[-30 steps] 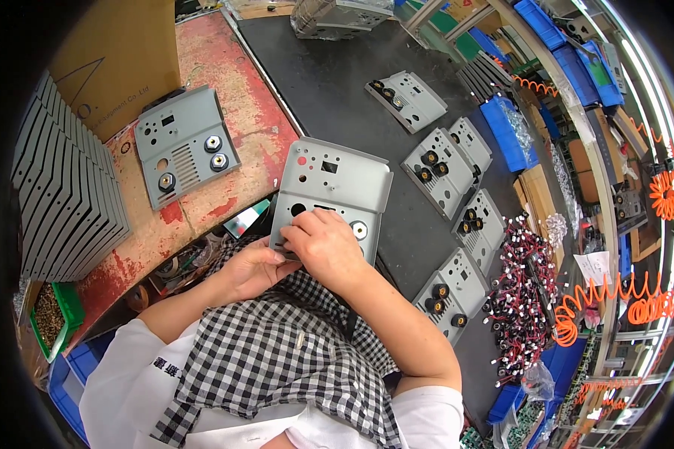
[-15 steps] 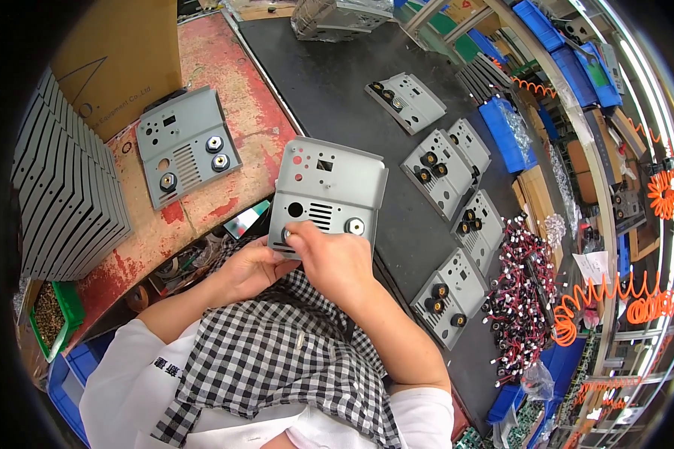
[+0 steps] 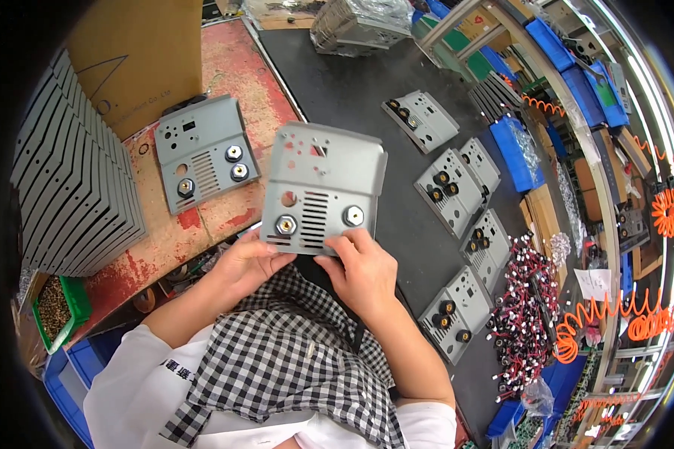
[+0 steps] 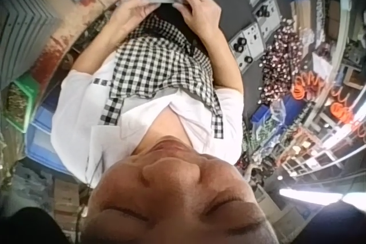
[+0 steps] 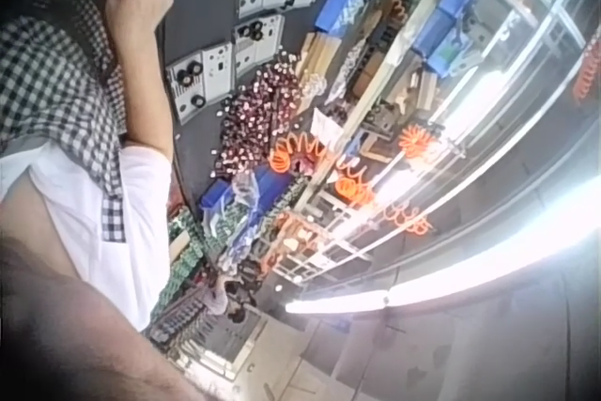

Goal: The person assembles electronic components onto an electronic housing by hand, attaching a knob, a terminal, and a fan.

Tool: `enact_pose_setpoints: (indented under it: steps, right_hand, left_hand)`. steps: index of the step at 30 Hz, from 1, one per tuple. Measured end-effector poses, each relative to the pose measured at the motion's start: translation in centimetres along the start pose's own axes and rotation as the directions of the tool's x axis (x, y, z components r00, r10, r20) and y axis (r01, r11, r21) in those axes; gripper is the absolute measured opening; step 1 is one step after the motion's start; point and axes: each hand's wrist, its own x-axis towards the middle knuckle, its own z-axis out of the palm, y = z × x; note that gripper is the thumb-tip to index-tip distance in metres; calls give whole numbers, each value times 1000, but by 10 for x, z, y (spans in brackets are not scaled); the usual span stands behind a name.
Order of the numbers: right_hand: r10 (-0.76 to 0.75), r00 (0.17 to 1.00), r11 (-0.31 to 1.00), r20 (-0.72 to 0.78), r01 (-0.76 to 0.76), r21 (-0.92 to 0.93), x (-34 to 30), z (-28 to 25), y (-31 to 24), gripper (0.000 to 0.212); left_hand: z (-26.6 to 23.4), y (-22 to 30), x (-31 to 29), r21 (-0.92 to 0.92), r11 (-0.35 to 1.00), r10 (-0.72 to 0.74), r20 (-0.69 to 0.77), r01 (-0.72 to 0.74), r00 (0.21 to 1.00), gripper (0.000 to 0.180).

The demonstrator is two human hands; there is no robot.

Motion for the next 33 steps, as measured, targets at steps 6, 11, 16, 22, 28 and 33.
enact_pose_setpoints:
  steps: [6, 11, 16, 22, 28, 33]
  right_hand:
    - [-295, 932, 955, -210, 285, -76, 48, 38, 8, 10]
    - [-384, 886, 916, -260, 401, 13, 103, 79, -11, 8]
    - [-409, 900, 910, -151, 414, 5, 119, 111, -20, 8]
    - [-368, 916, 923, -162, 380, 53, 117, 114, -15, 11]
    - [-202, 962, 972, -184, 220, 84, 88, 89, 37, 25]
    - [252, 931, 906, -264, -323, -274, 34, 23, 143, 29]
  left_hand:
    - [11, 57, -24, 326, 870, 409, -64, -369, 910, 61]
    - [-20, 84, -32, 877, 174, 834, 111, -447, 541, 58]
    - [-41, 92, -28, 849, 270, 847, 14, -454, 531, 56]
    - [-51, 88, -18, 818, 358, 837, -67, -450, 544, 68]
    - [-54, 90, -13, 804, 321, 866, -35, -501, 499, 73]
    - [-50, 93, -14, 783, 325, 865, -19, -530, 502, 74]
